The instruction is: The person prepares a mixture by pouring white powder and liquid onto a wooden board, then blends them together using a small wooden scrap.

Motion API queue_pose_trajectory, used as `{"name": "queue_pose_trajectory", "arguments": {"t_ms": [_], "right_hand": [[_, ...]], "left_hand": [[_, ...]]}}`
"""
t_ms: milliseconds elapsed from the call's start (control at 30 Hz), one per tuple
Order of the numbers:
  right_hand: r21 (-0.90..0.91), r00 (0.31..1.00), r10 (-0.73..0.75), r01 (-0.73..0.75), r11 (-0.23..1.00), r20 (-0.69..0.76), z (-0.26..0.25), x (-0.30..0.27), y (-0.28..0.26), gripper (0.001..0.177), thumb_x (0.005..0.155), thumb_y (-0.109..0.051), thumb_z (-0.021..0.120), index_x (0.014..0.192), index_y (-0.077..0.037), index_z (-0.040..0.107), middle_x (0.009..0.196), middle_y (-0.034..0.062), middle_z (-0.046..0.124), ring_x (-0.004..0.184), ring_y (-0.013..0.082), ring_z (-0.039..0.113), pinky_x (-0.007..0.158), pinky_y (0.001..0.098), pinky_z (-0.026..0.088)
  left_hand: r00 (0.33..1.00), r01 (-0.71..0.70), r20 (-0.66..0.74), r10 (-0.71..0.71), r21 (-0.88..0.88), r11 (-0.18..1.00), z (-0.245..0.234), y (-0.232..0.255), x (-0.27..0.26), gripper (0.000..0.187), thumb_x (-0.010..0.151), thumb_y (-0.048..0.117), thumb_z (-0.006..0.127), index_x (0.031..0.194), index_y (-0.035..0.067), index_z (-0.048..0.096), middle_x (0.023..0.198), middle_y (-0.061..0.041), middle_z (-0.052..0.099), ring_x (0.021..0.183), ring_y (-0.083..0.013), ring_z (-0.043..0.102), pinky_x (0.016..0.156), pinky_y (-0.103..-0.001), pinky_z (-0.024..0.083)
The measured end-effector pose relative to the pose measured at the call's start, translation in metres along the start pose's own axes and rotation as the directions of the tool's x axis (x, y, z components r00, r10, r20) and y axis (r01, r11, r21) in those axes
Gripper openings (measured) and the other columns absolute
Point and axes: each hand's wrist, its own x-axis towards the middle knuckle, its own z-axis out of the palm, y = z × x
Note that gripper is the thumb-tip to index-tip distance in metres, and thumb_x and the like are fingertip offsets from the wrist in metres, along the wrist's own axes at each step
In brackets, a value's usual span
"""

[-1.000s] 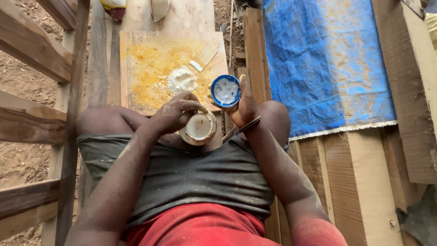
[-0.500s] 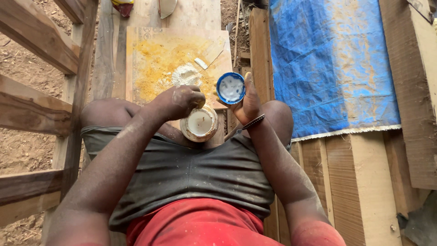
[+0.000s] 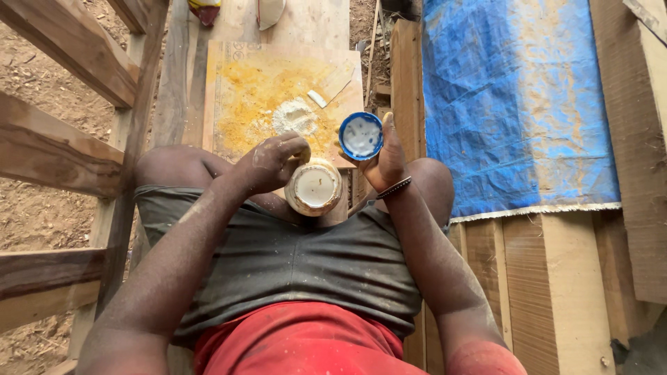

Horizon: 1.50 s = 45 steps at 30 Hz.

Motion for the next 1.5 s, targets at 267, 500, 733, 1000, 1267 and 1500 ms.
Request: {"name": "queue_pose_trajectory", "arguments": {"t_ms": [267, 500, 733, 1000, 1267, 1500], "right_hand": [[0.005, 1.000, -0.007, 0.007, 1.000, 0.013, 0.000, -0.008, -0.005, 0.084, 0.096, -0.074, 0.040, 0.139, -0.004, 0.057, 0.131, 0.0190, 0.068, 0.122, 0.0362, 0.066, 0.102, 0.0530, 0.055], [0.023, 1.000, 0.003, -0.004, 1.000, 0.014, 0.004, -0.006, -0.005, 0.081, 0.096, -0.073, 0.042, 0.138, -0.005, 0.057, 0.133, 0.0173, 0.066, 0.124, 0.0346, 0.064, 0.103, 0.0538, 0.053], [0.006, 1.000, -0.003, 0.003, 1.000, 0.008, 0.009, -0.007, -0.004, 0.080, 0.097, -0.073, 0.042, 0.137, -0.005, 0.058, 0.132, 0.0197, 0.067, 0.124, 0.0343, 0.065, 0.104, 0.0546, 0.053], [-0.003, 0.999, -0.019, 0.019, 1.000, 0.029, 0.010, -0.010, -0.006, 0.078, 0.097, -0.072, 0.042, 0.136, -0.006, 0.058, 0.131, 0.0209, 0.067, 0.123, 0.0343, 0.065, 0.103, 0.0536, 0.055], [0.044, 0.998, 0.057, -0.057, 0.997, 0.011, 0.000, 0.003, 0.014, 0.080, 0.095, -0.072, 0.044, 0.137, -0.006, 0.057, 0.128, 0.0175, 0.068, 0.119, 0.0333, 0.066, 0.096, 0.0505, 0.058], [0.114, 0.996, 0.044, -0.052, 0.992, 0.074, -0.004, 0.016, 0.026, 0.079, 0.096, -0.072, 0.046, 0.136, -0.005, 0.057, 0.129, 0.0168, 0.066, 0.115, 0.0342, 0.066, 0.094, 0.0505, 0.057]], "left_hand": [[0.966, 0.256, 0.016, -0.258, -0.183, 0.949, -0.006, -0.015, -0.031, 0.008, 0.096, 0.010, 0.058, 0.092, 0.004, 0.061, 0.083, -0.010, 0.069, 0.079, -0.0242, 0.069, 0.072, -0.037, 0.056], [0.928, 0.372, -0.058, -0.367, 0.130, 0.919, 0.018, 0.008, -0.086, 0.028, 0.088, 0.026, 0.075, 0.091, 0.000, 0.064, 0.089, -0.018, 0.067, 0.082, -0.0348, 0.067, 0.075, -0.046, 0.053], [0.861, 0.328, -0.421, -0.286, 0.030, 0.944, 0.060, 0.034, -0.083, 0.022, 0.079, 0.010, 0.081, 0.095, 0.003, 0.067, 0.096, -0.015, 0.070, 0.091, -0.0349, 0.069, 0.083, -0.045, 0.055], [0.822, 0.359, -0.475, -0.313, 0.007, 0.933, 0.063, 0.051, -0.084, 0.019, 0.080, 0.011, 0.079, 0.094, 0.006, 0.068, 0.090, -0.014, 0.068, 0.083, -0.0317, 0.070, 0.071, -0.042, 0.058], [0.870, 0.223, -0.471, -0.145, 0.113, 0.968, 0.069, 0.044, -0.080, 0.021, 0.082, 0.009, 0.076, 0.097, 0.005, 0.061, 0.091, -0.014, 0.066, 0.084, -0.0343, 0.068, 0.073, -0.045, 0.056], [0.884, 0.140, -0.467, -0.014, 0.237, 0.961, 0.084, 0.027, -0.083, 0.035, 0.082, 0.007, 0.070, 0.110, -0.001, 0.050, 0.095, -0.021, 0.056, 0.082, -0.0406, 0.061, 0.070, -0.051, 0.052]]}}
